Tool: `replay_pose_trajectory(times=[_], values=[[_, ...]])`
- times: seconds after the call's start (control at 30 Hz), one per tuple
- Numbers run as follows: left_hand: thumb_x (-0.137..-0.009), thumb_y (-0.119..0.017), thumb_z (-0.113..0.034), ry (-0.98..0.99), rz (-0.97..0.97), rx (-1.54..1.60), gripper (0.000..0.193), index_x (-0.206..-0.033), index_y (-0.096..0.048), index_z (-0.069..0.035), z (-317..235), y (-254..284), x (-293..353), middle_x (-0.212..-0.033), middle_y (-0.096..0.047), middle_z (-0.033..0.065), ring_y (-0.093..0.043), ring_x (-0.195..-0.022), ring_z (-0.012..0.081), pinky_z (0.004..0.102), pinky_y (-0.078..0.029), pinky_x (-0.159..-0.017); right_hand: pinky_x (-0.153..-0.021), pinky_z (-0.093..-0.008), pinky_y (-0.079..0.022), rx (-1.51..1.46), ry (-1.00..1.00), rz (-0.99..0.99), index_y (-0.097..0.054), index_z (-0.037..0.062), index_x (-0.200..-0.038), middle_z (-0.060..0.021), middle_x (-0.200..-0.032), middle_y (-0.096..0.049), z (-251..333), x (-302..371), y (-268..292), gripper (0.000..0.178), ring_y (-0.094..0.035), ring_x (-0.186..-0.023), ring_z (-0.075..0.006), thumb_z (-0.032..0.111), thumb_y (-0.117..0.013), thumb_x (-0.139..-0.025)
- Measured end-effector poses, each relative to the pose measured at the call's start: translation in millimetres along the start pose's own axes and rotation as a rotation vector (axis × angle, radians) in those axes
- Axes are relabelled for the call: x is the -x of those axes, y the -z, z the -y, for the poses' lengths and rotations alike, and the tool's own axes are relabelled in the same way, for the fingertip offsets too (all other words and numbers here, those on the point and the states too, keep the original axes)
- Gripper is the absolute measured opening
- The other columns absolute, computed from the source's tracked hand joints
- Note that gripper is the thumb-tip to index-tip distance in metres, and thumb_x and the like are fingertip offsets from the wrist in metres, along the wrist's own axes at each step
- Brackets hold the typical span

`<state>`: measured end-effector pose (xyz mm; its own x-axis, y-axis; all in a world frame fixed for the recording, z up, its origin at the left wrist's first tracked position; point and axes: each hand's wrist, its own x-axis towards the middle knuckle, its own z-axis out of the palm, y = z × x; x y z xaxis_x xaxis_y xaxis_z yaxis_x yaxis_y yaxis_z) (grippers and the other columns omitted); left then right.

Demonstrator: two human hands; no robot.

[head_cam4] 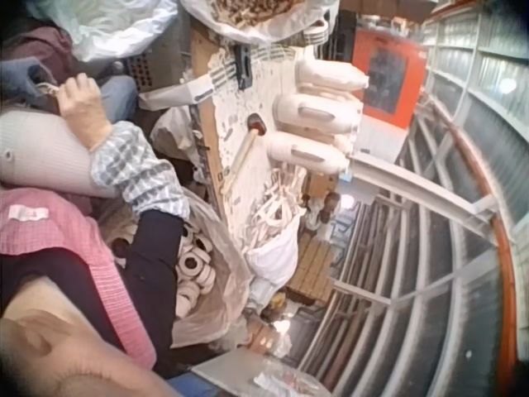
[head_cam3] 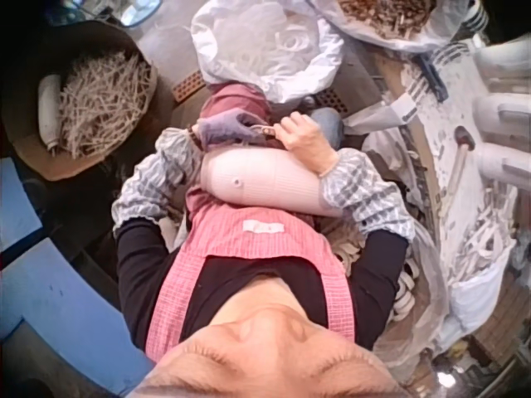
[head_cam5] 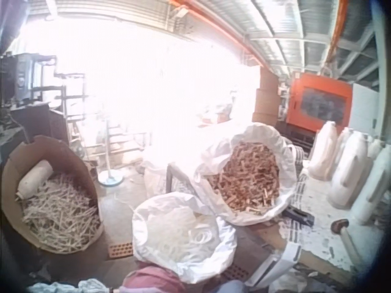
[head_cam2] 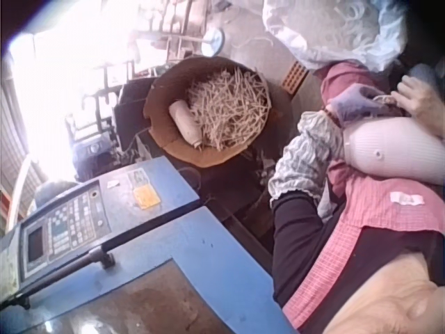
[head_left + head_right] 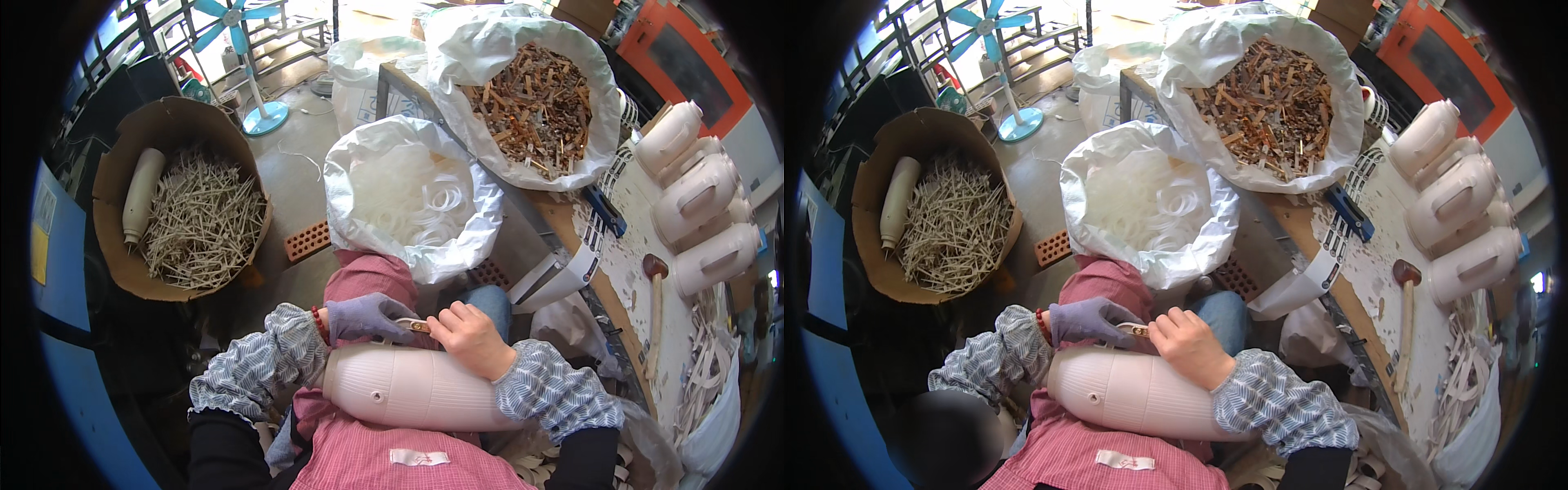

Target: The person assembles beige thermos bottles by inserting wooden stoppers, attaching handles, and applying labels. The person repeatedly picks up bottles, inserts stoppers, attaches handles, and places finished units on the table.

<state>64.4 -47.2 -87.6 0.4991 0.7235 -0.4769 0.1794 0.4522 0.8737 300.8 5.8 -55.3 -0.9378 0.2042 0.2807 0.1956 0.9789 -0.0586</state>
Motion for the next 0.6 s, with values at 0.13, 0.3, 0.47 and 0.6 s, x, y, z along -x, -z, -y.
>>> replay_pose_trajectory(times=[0.13,0.3,0.47,0.6], values=[[-0.086,-0.07,-0.04,0.108,-0.122,-0.132,0.043,-0.107,-0.069,-0.001,-10,-8,-2,-0.084,-0.066,0.003,-0.057,-0.074,0.0086,0.0254,-0.046,-0.065,-0.063,-0.0322,-0.047,-0.019,0.06,-0.005,-0.064,0.0053,-0.089,-0.0043,-0.075,-0.052,-7,-10,8,0.016,-0.054,-0.074,-0.0216,0.013,-0.062,-0.075],[-0.089,-0.068,-0.033,0.058,-0.123,-0.083,0.039,-0.108,-0.066,0.0,-36,-21,6,-0.084,-0.066,0.0042,-0.058,-0.072,0.0099,0.0263,-0.048,-0.065,-0.065,-0.0377,-0.05,-0.378,-0.334,-0.46,-0.07,0.0022,-0.084,-0.0147,-0.078,-0.065,-118,-62,34,0.013,-0.063,-0.072,-0.0295,0.015,-0.064,-0.085],[-0.083,-0.071,-0.038,-0.381,-0.181,-0.524,0.037,-0.104,-0.069,-0.007,-59,-24,35,-0.085,-0.067,0.0102,-0.066,-0.08,0.025,0.035,-0.052,-0.074,-0.071,-0.0428,-0.051,-0.107,-1.047,-0.331,-0.074,0.0054,-0.087,-0.0176,-0.086,-0.07,-245,-133,23,0.035,-0.066,-0.08,-0.0357,0.039,-0.065,-0.083],[-0.077,-0.074,-0.039,-0.807,-0.256,-0.899,0.037,-0.104,-0.069,-0.015,-64,-22,52,-0.085,-0.065,0.0032,-0.063,-0.079,0.0239,0.0357,-0.05,-0.07,-0.076,-0.0436,-0.051,-0.137,-1.233,-0.341,-0.073,0.0021,-0.09,-0.0188,-0.089,-0.07,-259,-158,8,0.042,-0.067,-0.085,-0.0359,0.042,-0.069,-0.081]])
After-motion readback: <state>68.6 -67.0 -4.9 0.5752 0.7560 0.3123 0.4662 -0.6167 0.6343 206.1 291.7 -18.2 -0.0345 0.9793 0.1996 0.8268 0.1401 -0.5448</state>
